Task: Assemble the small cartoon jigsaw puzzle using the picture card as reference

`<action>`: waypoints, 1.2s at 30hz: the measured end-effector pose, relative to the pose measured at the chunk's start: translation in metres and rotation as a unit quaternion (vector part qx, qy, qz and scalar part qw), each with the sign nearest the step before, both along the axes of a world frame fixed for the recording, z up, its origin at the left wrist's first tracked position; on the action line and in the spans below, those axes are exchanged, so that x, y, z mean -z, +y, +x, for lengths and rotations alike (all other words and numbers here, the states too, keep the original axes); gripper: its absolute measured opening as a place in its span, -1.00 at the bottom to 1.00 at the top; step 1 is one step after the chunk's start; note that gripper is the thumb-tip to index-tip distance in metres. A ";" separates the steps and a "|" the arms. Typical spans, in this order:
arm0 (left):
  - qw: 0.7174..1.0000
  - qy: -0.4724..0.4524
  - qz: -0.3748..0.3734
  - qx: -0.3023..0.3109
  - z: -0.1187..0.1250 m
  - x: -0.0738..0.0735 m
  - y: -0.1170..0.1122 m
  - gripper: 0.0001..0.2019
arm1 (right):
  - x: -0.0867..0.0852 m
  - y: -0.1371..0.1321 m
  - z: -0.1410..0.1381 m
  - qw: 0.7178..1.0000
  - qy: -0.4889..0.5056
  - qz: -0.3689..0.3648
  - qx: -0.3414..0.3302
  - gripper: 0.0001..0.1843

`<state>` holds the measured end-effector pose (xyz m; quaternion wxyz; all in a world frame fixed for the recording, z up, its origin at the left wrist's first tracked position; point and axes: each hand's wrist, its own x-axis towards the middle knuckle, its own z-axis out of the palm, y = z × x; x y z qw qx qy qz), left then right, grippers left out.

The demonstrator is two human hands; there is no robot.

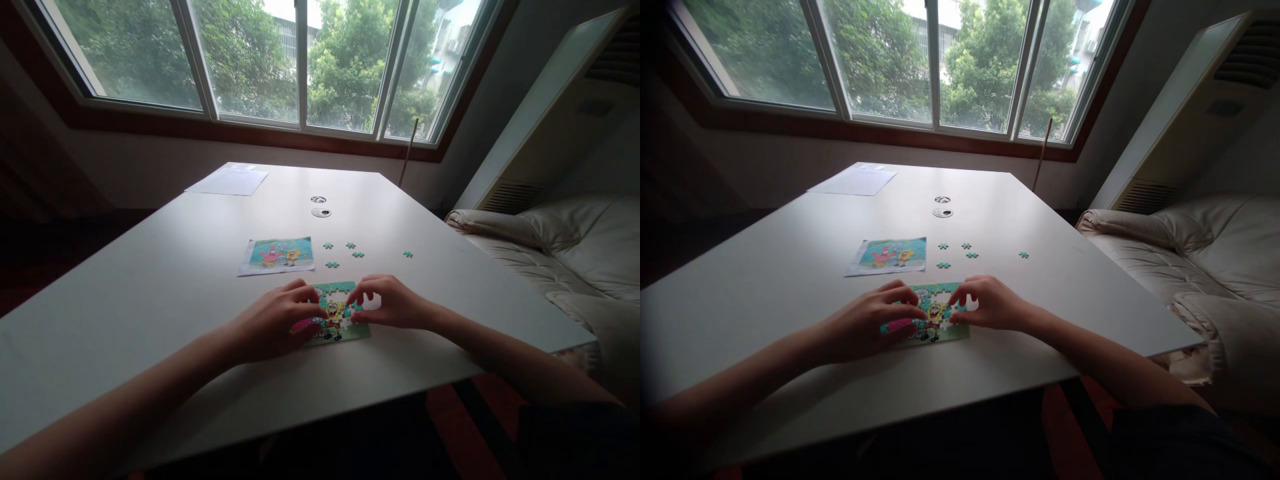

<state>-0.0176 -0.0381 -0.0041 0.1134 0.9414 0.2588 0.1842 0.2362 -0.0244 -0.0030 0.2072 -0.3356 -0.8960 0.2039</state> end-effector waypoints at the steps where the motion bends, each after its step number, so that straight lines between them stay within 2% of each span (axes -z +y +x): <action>1: 1.000 0.015 0.008 0.006 -0.001 0.000 -0.001 -0.79 | 0.001 0.000 0.000 1.000 -0.003 0.000 -0.003 -0.78; 5: 0.998 0.045 0.029 0.016 -0.001 0.002 -0.002 -0.75 | 0.000 -0.001 -0.001 1.000 -0.022 -0.009 -0.020 -0.79; 10: 0.998 0.052 0.019 0.027 0.000 0.001 -0.002 -0.72 | -0.002 0.000 0.001 0.999 -0.031 0.000 -0.025 -0.77; 16: 0.998 0.046 0.007 0.040 -0.001 0.003 -0.001 -0.71 | 0.006 -0.002 -0.004 0.999 -0.008 0.035 -0.024 -0.85; 24: 0.998 0.045 -0.007 0.039 -0.001 0.003 -0.002 -0.71 | 0.010 -0.005 -0.008 0.999 -0.006 0.046 -0.020 -0.86; 33: 0.998 0.043 -0.005 0.039 0.000 0.002 -0.003 -0.73 | 0.005 -0.009 -0.014 1.000 -0.015 0.016 0.012 -0.92; 36: 0.998 0.055 -0.002 0.037 0.000 0.002 -0.002 -0.72 | 0.003 -0.006 -0.011 1.000 -0.008 -0.003 -0.002 -0.91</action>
